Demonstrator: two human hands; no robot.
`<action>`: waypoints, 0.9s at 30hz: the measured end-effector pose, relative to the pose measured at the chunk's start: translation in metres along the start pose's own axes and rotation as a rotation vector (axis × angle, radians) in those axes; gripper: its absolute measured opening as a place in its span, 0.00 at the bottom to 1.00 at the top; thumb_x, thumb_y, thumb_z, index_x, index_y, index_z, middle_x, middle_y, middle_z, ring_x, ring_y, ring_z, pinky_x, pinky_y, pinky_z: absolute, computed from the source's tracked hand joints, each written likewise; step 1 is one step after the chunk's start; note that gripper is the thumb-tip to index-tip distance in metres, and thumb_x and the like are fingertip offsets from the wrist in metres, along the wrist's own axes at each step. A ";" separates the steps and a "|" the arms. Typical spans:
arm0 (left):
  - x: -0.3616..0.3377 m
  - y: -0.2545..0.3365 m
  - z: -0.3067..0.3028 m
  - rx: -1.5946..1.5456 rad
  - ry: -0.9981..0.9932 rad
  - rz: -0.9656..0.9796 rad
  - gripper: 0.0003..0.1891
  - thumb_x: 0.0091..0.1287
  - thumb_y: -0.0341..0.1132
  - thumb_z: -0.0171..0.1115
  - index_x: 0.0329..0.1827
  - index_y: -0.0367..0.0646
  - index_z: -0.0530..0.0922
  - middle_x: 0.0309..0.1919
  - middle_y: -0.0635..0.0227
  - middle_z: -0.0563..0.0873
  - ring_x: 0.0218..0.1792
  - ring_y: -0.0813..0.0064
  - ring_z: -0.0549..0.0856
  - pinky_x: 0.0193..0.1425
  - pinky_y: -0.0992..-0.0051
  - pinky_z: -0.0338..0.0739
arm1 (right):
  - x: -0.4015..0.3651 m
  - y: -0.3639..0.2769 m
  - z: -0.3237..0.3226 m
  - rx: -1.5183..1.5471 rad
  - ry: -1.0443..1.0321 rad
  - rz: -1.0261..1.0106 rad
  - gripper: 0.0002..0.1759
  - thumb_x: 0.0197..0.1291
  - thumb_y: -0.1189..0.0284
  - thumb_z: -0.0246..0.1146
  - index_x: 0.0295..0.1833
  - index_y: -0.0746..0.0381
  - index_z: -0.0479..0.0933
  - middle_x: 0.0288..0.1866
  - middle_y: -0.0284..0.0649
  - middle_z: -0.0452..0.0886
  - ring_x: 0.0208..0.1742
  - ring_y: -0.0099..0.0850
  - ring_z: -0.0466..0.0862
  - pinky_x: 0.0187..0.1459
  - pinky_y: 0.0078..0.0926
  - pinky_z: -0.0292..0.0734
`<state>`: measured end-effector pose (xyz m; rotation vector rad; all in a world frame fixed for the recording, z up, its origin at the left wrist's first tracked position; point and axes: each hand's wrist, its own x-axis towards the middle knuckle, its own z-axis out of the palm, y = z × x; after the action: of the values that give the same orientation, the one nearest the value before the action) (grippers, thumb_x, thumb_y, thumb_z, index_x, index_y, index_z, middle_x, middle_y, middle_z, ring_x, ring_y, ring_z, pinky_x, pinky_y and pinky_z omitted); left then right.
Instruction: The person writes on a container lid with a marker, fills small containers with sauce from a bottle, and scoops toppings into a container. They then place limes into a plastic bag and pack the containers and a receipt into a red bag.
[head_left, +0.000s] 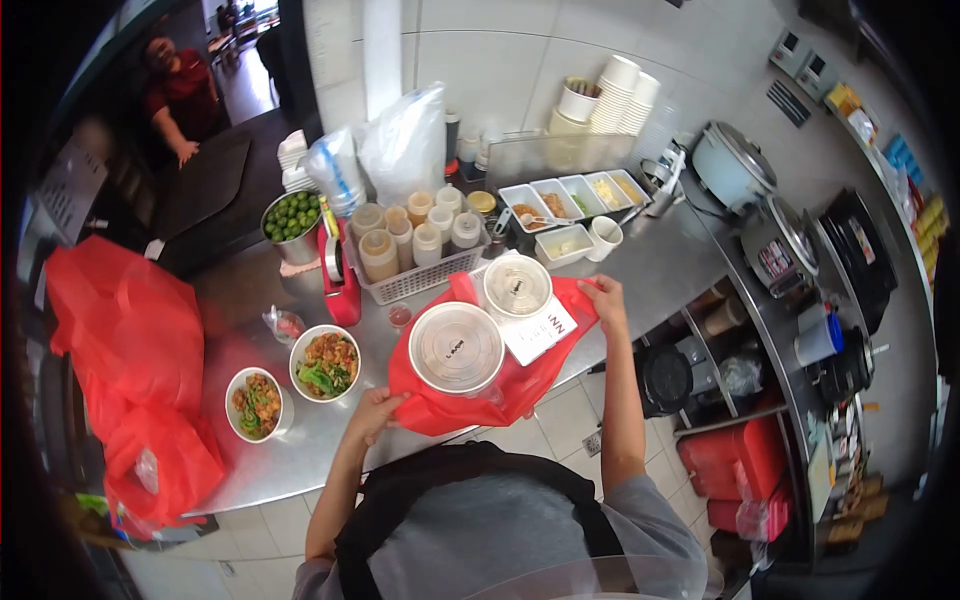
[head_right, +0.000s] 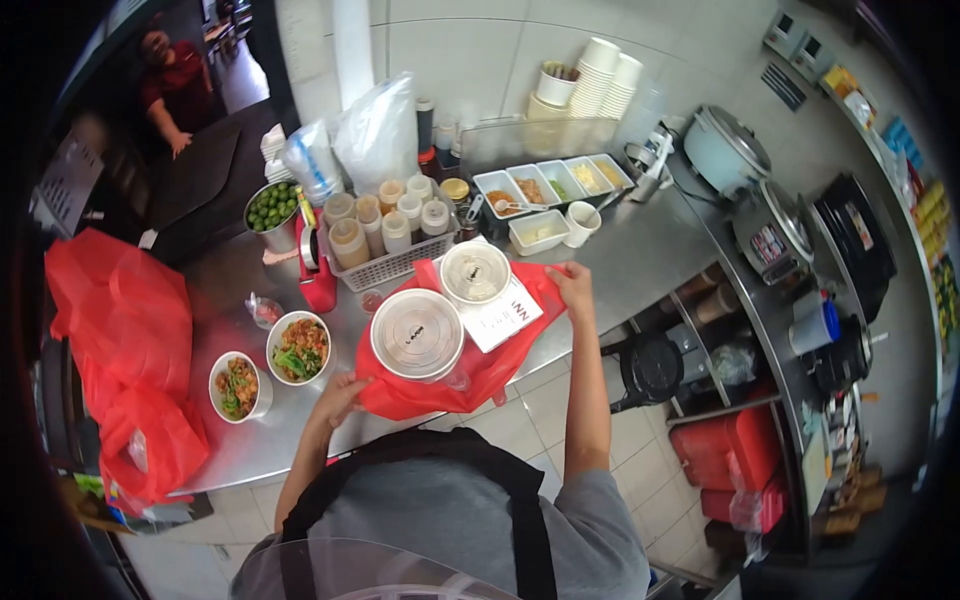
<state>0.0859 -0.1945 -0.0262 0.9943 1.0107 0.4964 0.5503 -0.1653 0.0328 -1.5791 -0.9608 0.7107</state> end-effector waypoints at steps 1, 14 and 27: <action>-0.007 0.014 0.001 -0.008 0.068 0.027 0.19 0.66 0.45 0.57 0.50 0.38 0.76 0.39 0.66 0.84 0.34 0.77 0.84 0.32 0.74 0.81 | 0.002 -0.014 0.005 0.058 -0.023 -0.028 0.05 0.57 0.75 0.64 0.34 0.65 0.77 0.27 0.34 0.81 0.25 0.19 0.78 0.28 0.17 0.72; -0.032 0.199 0.110 -0.762 -0.548 0.507 0.21 0.73 0.43 0.43 0.57 0.34 0.68 0.58 0.47 0.73 0.57 0.49 0.75 0.63 0.58 0.69 | 0.047 -0.118 0.086 0.672 -0.273 -0.173 0.06 0.63 0.72 0.58 0.44 0.60 0.73 0.33 0.35 0.79 0.29 0.22 0.79 0.34 0.19 0.76; -0.107 0.331 0.109 -0.526 -0.724 0.835 0.21 0.68 0.38 0.51 0.60 0.35 0.66 0.60 0.54 0.71 0.53 0.60 0.79 0.57 0.63 0.74 | 0.029 -0.345 0.007 -0.031 -0.176 -0.595 0.17 0.63 0.73 0.55 0.57 0.61 0.70 0.36 0.40 0.80 0.34 0.31 0.81 0.39 0.27 0.76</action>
<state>0.1589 -0.1613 0.3295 0.9638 -0.2279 0.9317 0.4854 -0.1128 0.3684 -1.1725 -1.4906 0.4156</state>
